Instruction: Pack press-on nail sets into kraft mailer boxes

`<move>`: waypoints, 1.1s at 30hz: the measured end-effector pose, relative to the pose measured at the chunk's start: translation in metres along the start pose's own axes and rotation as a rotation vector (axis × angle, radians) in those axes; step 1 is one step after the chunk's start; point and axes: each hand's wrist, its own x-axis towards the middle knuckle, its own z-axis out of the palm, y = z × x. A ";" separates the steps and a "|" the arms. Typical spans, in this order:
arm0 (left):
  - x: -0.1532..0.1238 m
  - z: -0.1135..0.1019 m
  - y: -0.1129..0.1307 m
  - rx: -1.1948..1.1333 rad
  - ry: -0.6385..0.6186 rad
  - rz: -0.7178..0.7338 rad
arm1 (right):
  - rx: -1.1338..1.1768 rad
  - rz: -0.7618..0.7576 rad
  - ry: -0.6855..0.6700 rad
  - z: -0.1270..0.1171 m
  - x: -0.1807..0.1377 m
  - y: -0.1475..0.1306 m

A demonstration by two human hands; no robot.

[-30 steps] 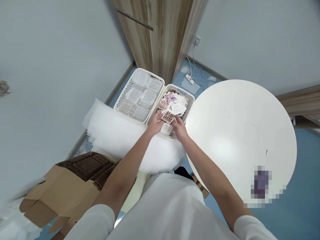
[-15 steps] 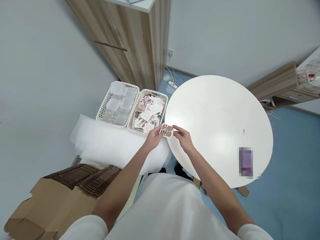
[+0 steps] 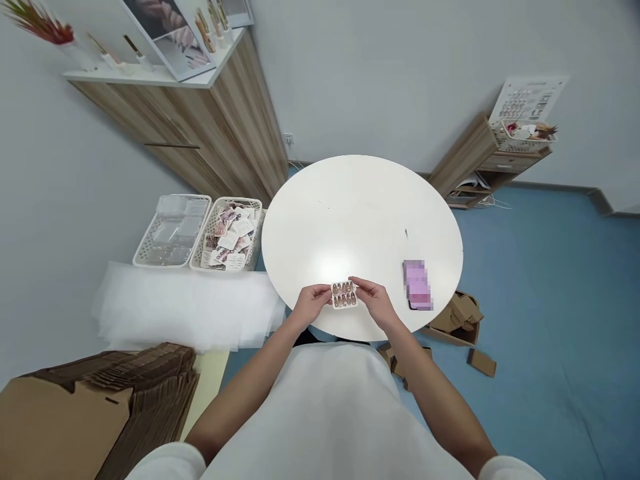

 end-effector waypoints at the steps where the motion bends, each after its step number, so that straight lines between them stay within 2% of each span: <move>1: -0.002 0.012 0.000 -0.020 0.000 -0.008 | 0.029 -0.005 -0.014 -0.011 -0.007 0.001; 5: -0.008 0.045 0.001 -0.085 0.016 -0.019 | 0.078 -0.022 -0.080 -0.048 -0.031 0.005; 11: -0.012 0.065 -0.001 -0.102 0.053 0.004 | -0.012 -0.010 -0.207 -0.078 -0.049 0.013; 16: -0.012 0.074 -0.003 -0.050 0.056 0.024 | -0.047 -0.027 -0.196 -0.084 -0.052 0.014; 22: -0.012 0.079 0.004 -0.016 0.057 0.038 | 0.064 -0.007 -0.147 -0.087 -0.050 0.007; 26: -0.014 0.077 0.008 0.016 0.035 0.028 | 0.161 0.005 -0.050 -0.086 -0.041 0.004; 33: -0.009 0.063 0.011 0.064 0.010 0.026 | 0.096 0.041 0.010 -0.080 -0.023 -0.005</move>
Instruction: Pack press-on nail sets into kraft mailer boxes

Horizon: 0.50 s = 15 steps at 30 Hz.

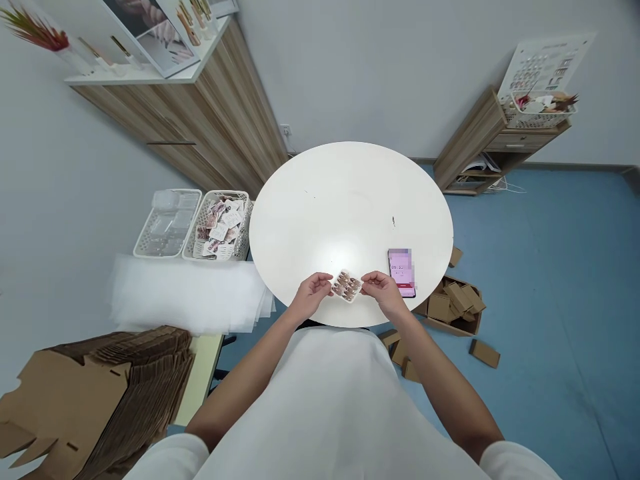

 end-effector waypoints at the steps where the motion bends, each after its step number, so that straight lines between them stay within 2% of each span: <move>1: 0.003 -0.003 0.002 0.016 -0.002 0.000 | -0.023 0.001 0.002 0.000 0.002 -0.003; 4: 0.013 -0.009 0.012 0.112 -0.049 0.007 | -0.099 0.006 -0.026 0.001 0.007 -0.012; 8: 0.028 -0.014 0.021 0.241 -0.177 0.025 | -0.164 0.017 -0.064 0.005 0.013 -0.024; 15: 0.033 -0.023 0.016 0.282 -0.273 0.007 | -0.218 0.018 -0.049 0.020 0.025 -0.026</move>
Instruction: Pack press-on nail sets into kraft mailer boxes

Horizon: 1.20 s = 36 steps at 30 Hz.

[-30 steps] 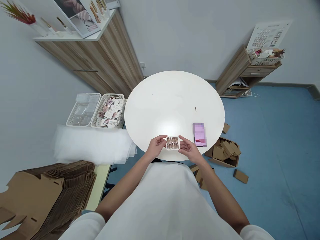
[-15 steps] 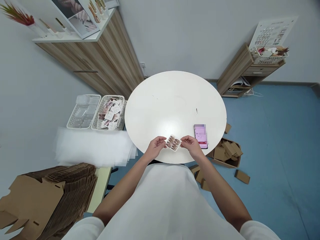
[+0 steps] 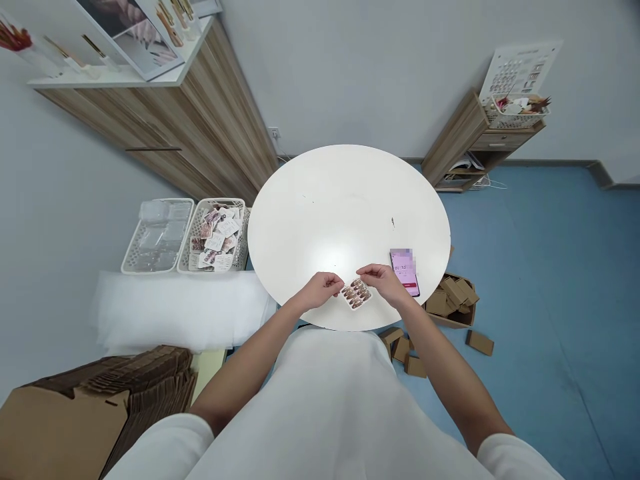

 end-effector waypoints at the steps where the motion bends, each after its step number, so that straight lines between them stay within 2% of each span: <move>1: 0.000 0.000 -0.001 -0.017 -0.003 -0.011 | 0.020 -0.001 0.009 0.001 0.000 0.000; 9: 0.004 0.005 -0.002 -0.268 0.062 -0.071 | 0.151 -0.031 0.188 0.001 -0.022 0.018; 14: 0.007 0.011 -0.001 -0.325 0.064 -0.066 | 0.110 -0.074 0.119 0.000 -0.035 0.030; 21: 0.008 0.020 -0.002 -0.330 0.065 -0.064 | -0.127 -0.140 0.090 -0.003 -0.031 0.026; 27: 0.004 0.020 -0.001 -0.221 0.079 0.013 | -0.131 -0.134 0.017 -0.015 -0.025 0.030; 33: -0.001 0.011 0.011 0.180 0.094 0.176 | -0.120 -0.131 -0.037 -0.027 -0.022 0.031; 36: 0.002 0.015 0.013 0.236 0.083 0.204 | -0.143 -0.140 -0.058 -0.031 -0.022 0.031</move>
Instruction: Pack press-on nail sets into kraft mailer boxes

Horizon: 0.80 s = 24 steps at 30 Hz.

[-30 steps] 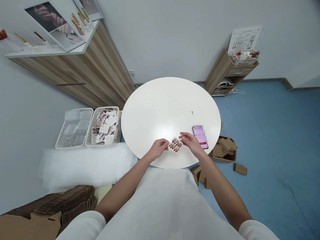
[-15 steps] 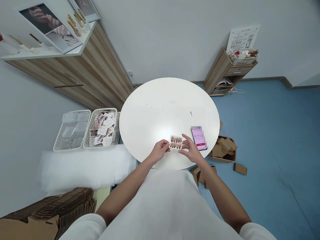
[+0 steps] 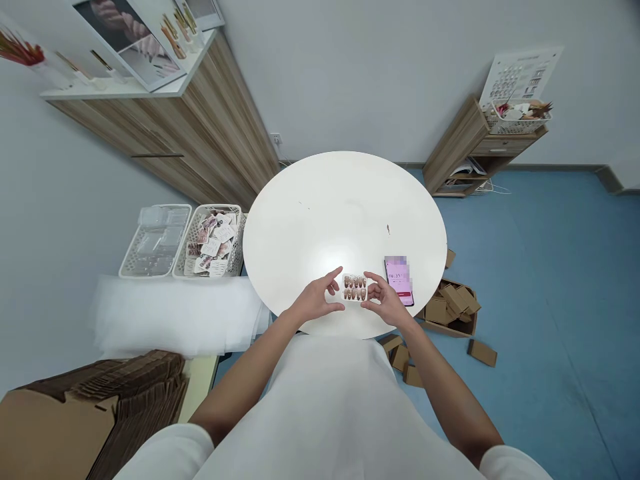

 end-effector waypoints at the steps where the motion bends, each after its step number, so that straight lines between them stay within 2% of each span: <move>1: 0.001 0.002 0.000 0.002 0.001 0.003 | -0.003 -0.003 -0.010 -0.001 0.000 0.000; 5: 0.003 0.009 -0.001 0.030 0.009 0.013 | -0.007 -0.015 -0.045 -0.004 -0.002 0.002; 11: 0.001 0.010 -0.002 0.166 0.075 0.103 | -0.088 -0.049 -0.073 -0.007 -0.002 0.003; 16: -0.005 0.012 -0.010 0.333 0.117 0.117 | -0.279 -0.093 -0.081 -0.005 -0.003 0.004; 24: -0.016 0.011 -0.017 0.547 0.184 0.067 | -0.594 -0.292 -0.066 0.002 0.005 0.009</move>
